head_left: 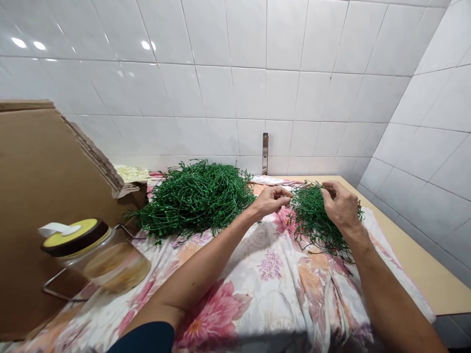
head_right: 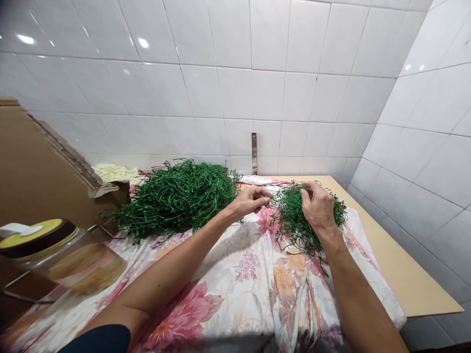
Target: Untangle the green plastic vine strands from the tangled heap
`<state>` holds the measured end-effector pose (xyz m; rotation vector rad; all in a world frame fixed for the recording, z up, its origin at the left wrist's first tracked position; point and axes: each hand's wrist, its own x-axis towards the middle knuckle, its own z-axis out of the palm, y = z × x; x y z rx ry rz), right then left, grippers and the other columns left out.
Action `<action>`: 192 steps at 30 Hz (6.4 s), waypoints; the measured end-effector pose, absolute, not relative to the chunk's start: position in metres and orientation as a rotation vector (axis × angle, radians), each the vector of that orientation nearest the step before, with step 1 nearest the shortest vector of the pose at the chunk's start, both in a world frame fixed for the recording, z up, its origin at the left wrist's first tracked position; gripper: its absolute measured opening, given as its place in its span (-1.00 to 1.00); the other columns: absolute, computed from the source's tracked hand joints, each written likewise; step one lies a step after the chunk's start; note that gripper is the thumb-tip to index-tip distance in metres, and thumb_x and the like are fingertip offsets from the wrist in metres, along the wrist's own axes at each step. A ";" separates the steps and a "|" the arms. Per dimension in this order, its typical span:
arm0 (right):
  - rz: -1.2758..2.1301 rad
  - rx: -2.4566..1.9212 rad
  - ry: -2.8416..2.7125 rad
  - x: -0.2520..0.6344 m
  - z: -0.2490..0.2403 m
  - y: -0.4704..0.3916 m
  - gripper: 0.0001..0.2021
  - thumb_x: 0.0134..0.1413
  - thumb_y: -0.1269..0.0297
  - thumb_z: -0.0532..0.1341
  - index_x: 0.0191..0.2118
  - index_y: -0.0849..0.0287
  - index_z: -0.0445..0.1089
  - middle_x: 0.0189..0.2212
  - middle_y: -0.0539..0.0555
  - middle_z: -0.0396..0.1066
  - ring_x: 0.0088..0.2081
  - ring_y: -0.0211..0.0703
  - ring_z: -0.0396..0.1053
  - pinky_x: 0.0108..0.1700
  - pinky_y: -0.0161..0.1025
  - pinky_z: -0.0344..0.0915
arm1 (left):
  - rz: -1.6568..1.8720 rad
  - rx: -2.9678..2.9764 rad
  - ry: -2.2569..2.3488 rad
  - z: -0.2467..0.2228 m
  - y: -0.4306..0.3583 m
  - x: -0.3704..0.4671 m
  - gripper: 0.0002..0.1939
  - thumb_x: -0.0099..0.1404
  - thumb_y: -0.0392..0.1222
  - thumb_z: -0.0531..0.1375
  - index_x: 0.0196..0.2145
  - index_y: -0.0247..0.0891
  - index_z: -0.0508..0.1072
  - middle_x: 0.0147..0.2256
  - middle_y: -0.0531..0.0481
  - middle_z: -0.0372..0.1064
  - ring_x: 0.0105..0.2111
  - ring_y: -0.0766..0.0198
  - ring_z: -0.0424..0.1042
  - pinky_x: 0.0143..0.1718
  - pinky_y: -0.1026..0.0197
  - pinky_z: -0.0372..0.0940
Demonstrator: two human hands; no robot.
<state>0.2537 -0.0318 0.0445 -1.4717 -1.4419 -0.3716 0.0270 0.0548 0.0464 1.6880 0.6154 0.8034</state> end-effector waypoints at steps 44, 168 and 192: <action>0.550 -1.369 -1.830 0.224 0.048 -0.041 -0.67 0.24 -0.01 0.20 -0.37 0.17 0.38 -0.46 -0.02 0.33 -0.42 -0.22 0.20 -0.36 -0.25 0.14 | 0.852 2.428 0.693 0.068 0.024 0.026 -0.84 0.31 -0.25 0.17 -0.30 -0.31 0.55 -0.38 -0.03 0.50 -0.39 0.29 0.38 -0.34 0.26 0.17; 0.085 -1.224 -1.543 0.184 0.015 -0.032 -0.82 0.25 0.20 0.24 -0.17 0.17 0.51 -0.29 0.09 0.53 -0.40 -0.19 0.36 -0.28 -0.22 0.32 | 1.100 1.265 0.729 0.044 0.024 0.048 -0.54 -0.08 0.10 0.46 -0.45 -0.33 0.45 -0.61 0.13 0.24 -0.67 0.49 0.10 -0.64 0.33 -0.09; 0.259 -1.183 -1.448 0.182 0.013 -0.031 -0.74 0.22 0.11 0.25 -0.16 0.19 0.56 -0.29 0.11 0.56 -0.36 -0.14 0.41 -0.26 -0.21 0.36 | 1.368 1.644 0.773 0.030 0.035 0.049 -0.76 0.20 -0.05 0.28 -0.36 -0.32 0.57 -0.43 -0.01 0.47 -0.45 0.34 0.33 -0.41 0.29 0.21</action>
